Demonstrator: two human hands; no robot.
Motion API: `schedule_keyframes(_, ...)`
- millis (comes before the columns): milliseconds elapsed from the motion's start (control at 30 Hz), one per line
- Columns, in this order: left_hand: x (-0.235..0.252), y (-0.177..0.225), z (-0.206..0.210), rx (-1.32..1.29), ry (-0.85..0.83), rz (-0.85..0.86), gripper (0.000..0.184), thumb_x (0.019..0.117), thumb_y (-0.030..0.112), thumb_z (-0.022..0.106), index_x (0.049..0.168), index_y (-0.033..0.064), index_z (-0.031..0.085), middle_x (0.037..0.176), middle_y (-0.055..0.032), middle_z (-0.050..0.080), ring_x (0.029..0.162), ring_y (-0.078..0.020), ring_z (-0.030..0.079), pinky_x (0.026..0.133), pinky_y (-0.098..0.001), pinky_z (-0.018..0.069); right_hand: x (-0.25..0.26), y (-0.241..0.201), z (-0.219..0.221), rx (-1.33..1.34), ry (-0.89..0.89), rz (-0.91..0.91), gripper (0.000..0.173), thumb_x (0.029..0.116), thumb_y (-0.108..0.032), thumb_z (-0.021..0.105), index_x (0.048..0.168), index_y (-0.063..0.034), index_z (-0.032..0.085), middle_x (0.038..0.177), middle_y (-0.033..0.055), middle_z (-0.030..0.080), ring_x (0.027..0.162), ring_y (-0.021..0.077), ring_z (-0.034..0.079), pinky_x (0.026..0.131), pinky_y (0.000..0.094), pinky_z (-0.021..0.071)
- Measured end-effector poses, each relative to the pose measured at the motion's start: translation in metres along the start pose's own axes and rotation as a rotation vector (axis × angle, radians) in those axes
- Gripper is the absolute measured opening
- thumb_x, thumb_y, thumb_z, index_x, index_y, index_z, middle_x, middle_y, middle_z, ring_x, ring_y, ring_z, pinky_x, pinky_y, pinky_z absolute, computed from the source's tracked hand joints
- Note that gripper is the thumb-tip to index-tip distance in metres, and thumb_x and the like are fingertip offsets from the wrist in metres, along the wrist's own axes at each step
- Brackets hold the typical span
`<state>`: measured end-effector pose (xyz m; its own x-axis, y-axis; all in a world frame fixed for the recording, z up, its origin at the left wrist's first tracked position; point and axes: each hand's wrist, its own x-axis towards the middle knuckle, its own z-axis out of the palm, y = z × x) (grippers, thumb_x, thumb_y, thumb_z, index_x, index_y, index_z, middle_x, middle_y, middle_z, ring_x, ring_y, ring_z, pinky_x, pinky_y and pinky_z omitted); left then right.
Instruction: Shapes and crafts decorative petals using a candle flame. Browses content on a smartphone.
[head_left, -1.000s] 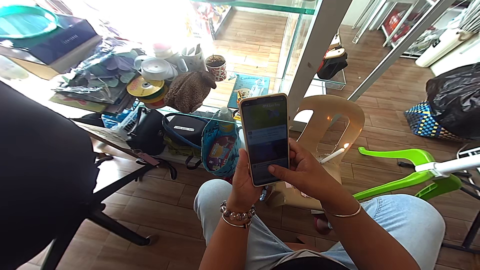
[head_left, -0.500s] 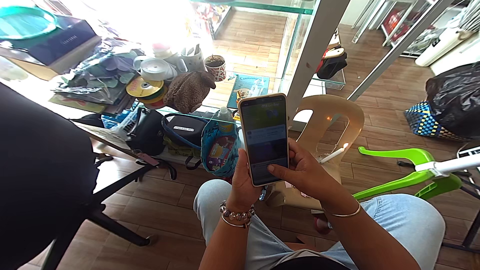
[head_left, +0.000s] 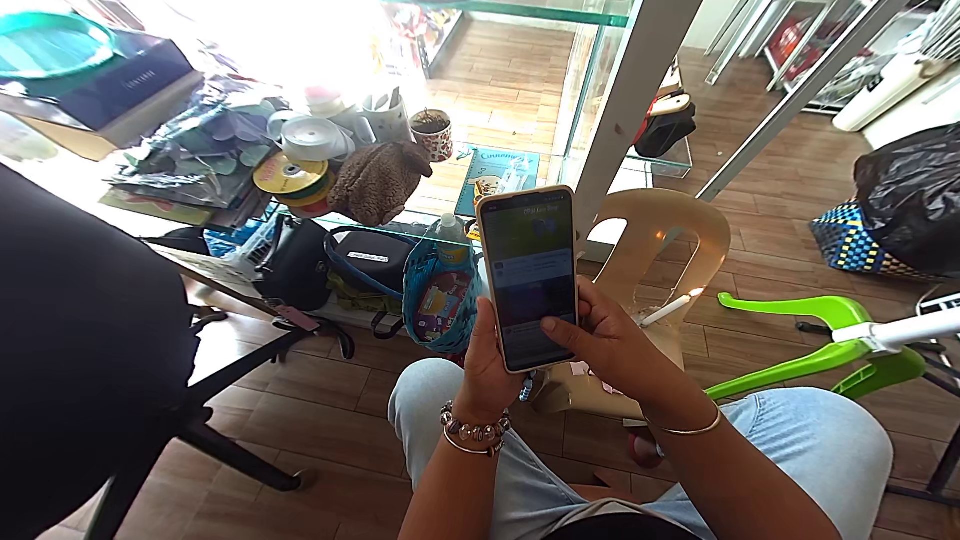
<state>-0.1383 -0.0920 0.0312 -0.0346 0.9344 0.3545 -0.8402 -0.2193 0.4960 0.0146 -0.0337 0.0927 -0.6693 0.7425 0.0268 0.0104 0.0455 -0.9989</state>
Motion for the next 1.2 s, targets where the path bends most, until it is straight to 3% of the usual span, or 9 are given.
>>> schedule_keyframes(100,-0.0001,0.0001,-0.0008,0.006,-0.035,0.005,0.051,0.103,0.058,0.046,0.135,0.0218,0.064,0.124,-0.0033,0.071,0.114,-0.0139,0.068,0.096,-0.0341,0.0574,-0.0009,0.0022,-0.0023,-0.003,-0.026,-0.05,0.018,0.1049,-0.023,0.054,0.12,-0.0131,0.056,0.095,-0.0013,0.07,0.088,0.0049,0.069,0.078,0.0192,0.0569)
schedule_keyframes(167,-0.0003,0.0001,-0.0004,0.0,-0.038,0.008,0.051,0.1033,0.057,0.046,0.135,0.0216,0.064,0.124,-0.0032,0.071,0.114,-0.0138,0.068,0.096,-0.034,0.0573,-0.0016,0.0019,-0.0024,0.008,-0.039,-0.047,0.021,0.1029,-0.023,0.059,0.121,-0.0132,0.055,0.097,-0.0011,0.07,0.088,0.0051,0.069,0.076,0.0188,0.057)
schedule_keyframes(333,-0.0005,0.0001,-0.0011,-0.006,-0.026,0.007,0.05,0.103,0.057,0.047,0.134,0.0212,0.065,0.122,-0.0034,0.071,0.114,-0.014,0.068,0.097,-0.0344,0.0567,-0.0012,0.0029,-0.0006,0.054,-0.045,-0.03,0.038,0.0934,-0.009,0.07,0.127,-0.0104,0.051,0.107,0.0034,0.071,0.096,0.0111,0.072,0.084,0.0255,0.0613)
schedule_keyframes(1200,-0.0007,0.0003,-0.0003,0.011,-0.005,0.007,0.05,0.1023,0.058,0.048,0.133,0.0219,0.066,0.122,-0.0025,0.072,0.113,-0.0133,0.069,0.097,-0.0341,0.0571,-0.0015,0.0003,0.0003,0.055,-0.024,0.006,0.034,0.0948,-0.01,0.069,0.124,-0.0116,0.053,0.104,0.0029,0.071,0.096,0.0105,0.072,0.084,0.025,0.0609)
